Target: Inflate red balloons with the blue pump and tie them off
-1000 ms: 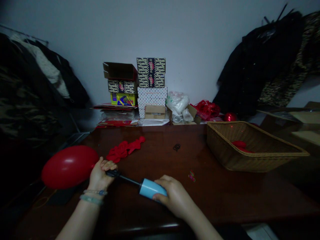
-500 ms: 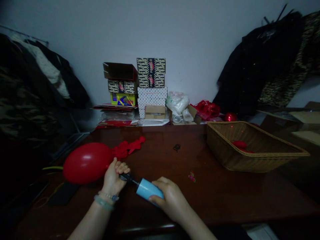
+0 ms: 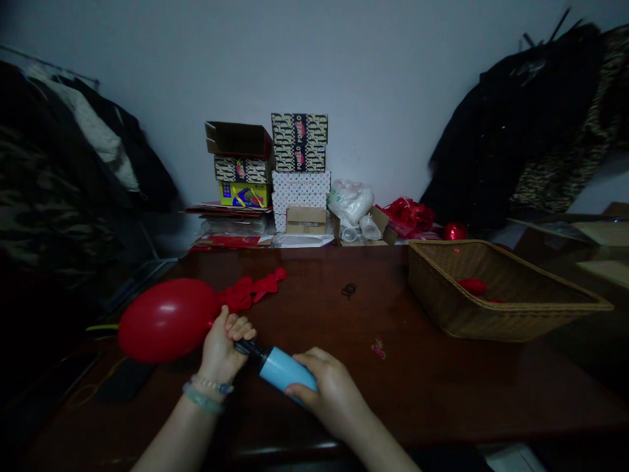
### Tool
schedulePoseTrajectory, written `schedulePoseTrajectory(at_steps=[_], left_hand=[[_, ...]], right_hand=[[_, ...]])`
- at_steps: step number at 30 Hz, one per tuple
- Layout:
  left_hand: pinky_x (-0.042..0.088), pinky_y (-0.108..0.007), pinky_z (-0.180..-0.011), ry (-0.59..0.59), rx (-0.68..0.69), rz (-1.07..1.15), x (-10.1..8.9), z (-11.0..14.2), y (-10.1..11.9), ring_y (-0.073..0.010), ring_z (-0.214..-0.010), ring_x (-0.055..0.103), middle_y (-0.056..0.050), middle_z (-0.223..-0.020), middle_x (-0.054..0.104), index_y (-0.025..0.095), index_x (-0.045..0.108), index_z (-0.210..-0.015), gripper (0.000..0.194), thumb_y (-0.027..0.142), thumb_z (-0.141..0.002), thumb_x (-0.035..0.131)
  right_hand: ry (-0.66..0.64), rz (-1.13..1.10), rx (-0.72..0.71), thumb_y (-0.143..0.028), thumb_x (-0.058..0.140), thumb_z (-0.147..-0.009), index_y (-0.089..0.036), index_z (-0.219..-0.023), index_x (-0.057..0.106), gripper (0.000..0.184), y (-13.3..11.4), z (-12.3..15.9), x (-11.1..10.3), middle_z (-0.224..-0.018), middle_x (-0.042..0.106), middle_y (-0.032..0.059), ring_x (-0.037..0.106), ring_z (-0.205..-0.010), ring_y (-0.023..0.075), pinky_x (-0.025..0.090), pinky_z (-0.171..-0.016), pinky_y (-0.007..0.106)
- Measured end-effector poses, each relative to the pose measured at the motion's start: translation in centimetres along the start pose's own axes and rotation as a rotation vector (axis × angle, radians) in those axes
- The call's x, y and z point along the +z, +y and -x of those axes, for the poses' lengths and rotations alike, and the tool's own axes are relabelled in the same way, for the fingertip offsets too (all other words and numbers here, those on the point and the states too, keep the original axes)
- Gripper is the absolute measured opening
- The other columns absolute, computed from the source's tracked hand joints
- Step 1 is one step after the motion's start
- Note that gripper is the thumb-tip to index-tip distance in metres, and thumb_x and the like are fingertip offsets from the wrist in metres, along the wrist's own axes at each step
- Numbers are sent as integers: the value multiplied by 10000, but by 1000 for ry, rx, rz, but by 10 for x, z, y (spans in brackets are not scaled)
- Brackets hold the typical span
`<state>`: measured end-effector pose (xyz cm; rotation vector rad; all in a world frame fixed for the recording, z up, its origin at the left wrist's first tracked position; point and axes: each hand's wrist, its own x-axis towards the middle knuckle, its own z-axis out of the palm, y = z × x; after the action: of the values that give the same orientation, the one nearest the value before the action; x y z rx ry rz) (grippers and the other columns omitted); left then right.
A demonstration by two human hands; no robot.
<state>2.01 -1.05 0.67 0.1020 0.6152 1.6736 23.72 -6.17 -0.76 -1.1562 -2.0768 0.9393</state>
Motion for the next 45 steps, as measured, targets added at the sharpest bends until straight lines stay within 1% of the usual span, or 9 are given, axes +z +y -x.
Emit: schedulePoseTrajectory(at_steps=[4,11,15,20,24,31,36,40,45], left_hand=[[260,-204,-386,37,12,-1,0,-2,15,-55,-318,279,72,-399,268,193,266,-540,469,296,-962,441],[273,-203,-379,83,71,6,-10,-12,48,-56,-304,295,73,-393,278,193,267,-549,450,246,-986,363],[275,-203,-376,84,90,1,-12,-14,54,-55,-301,293,72,-393,281,196,260,-548,452,250,-987,358],[265,-198,-376,84,95,-5,-13,-15,46,-54,-308,294,69,-390,279,192,272,-539,459,240,-987,361],[265,-198,-380,74,87,-5,-12,-13,35,-52,-314,287,69,-398,282,186,295,-537,454,237,-979,387],[257,-200,-390,40,-6,6,-3,-2,4,-54,-328,273,70,-412,267,187,285,-534,460,266,-962,434],[247,-204,-393,27,-30,-15,3,5,-14,-54,-335,258,70,-414,256,187,285,-524,476,300,-951,463],[240,-206,-394,32,-22,-44,4,8,-18,-52,-334,243,72,-412,246,185,282,-520,495,343,-950,467],[230,-207,-389,33,9,-49,4,6,-11,-54,-333,250,69,-410,245,184,287,-516,488,325,-944,473]], right_hand=[[-14,38,2,-366,716,-801,-236,-1154,679,378,0,2,-4,-1061,668,60,620,-977,218,451,-878,284],[-82,48,16,-363,736,-784,-246,-1138,687,376,3,4,-21,-1054,675,48,626,-956,213,447,-878,280],[-82,46,16,-333,739,-782,-264,-1123,693,351,4,5,-23,-1045,677,33,627,-942,204,446,-871,276],[-56,67,24,-296,730,-788,-256,-1107,698,323,6,6,-22,-1036,670,29,619,-950,198,438,-876,271],[-41,81,37,-319,719,-798,-249,-1134,686,345,7,6,-19,-1062,660,38,613,-979,205,433,-892,278],[-11,57,30,-340,715,-801,-235,-1144,685,359,6,5,-5,-1047,659,58,614,-973,221,447,-878,295],[34,16,20,-338,714,-803,-219,-1155,678,373,8,4,3,-1029,664,59,621,-961,217,457,-869,295],[28,23,37,-315,751,-768,-214,-1151,679,403,11,4,7,-1048,674,59,628,-969,221,463,-883,299],[16,71,11,-366,802,-716,-193,-1220,642,556,8,3,11,-1102,674,83,620,-1014,243,458,-921,317]])
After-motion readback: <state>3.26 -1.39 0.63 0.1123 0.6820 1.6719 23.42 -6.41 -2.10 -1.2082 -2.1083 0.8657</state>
